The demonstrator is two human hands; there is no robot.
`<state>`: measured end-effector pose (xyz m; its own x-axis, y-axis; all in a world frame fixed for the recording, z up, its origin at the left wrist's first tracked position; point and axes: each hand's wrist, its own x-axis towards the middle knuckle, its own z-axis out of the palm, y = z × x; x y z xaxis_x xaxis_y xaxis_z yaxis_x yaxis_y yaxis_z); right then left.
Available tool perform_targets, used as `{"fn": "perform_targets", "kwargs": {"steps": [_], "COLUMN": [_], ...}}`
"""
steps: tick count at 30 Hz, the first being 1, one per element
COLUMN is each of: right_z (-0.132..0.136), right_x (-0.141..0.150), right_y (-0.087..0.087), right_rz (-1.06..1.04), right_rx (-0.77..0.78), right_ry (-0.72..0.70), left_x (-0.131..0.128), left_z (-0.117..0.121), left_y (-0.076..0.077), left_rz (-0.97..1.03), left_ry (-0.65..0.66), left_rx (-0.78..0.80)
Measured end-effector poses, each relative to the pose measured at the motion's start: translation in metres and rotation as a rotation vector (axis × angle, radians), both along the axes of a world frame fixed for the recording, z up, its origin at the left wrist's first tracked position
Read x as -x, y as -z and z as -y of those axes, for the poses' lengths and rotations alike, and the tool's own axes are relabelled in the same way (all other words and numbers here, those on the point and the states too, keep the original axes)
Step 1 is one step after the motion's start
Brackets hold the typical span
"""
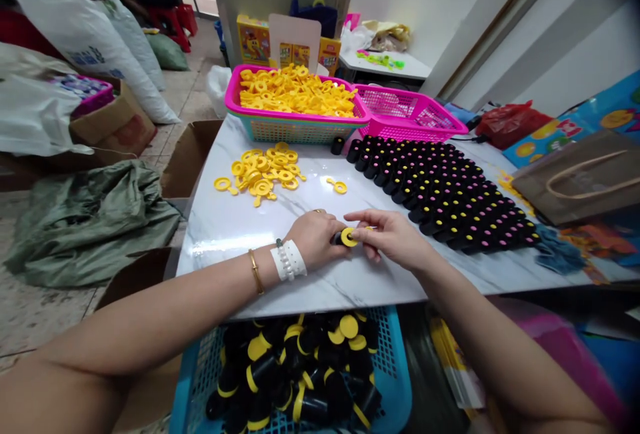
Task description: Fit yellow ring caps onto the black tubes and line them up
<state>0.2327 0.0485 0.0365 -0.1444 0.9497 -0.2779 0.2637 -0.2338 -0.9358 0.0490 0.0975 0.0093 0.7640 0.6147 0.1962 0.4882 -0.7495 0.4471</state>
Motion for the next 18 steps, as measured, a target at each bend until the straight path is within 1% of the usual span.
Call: {"fn": "perform_targets", "kwargs": {"steps": [3, 6, 10, 12, 15, 16, 18], "right_z": [-0.003, -0.003, -0.001, 0.0, 0.0, 0.001, 0.001], "right_x": [0.001, 0.0, 0.0, 0.0, -0.001, -0.001, -0.001], "right_y": [0.002, 0.005, 0.006, 0.006, 0.006, 0.006, 0.004], "right_rz": [-0.039, -0.074, -0.109, -0.095, -0.057, -0.042, -0.009], "right_rx": [0.005, -0.018, 0.031, 0.041, 0.008, -0.003, -0.03], "right_ry": [0.034, 0.038, 0.035, 0.04, 0.032, 0.033, 0.055], "left_x": [0.0, 0.0, 0.001, 0.002, 0.005, 0.005, 0.005], "left_z": [-0.001, -0.002, 0.0, 0.003, 0.005, 0.005, 0.004], "left_y": [-0.001, -0.002, -0.007, -0.013, -0.022, -0.024, -0.024], "left_rz": [-0.001, -0.006, 0.005, 0.022, 0.041, 0.04, 0.021], "left_ry": [-0.005, -0.005, -0.005, 0.004, 0.029, 0.04, 0.052], "left_rx": [0.027, 0.043, 0.089, 0.131, 0.251, 0.282, 0.293]}}
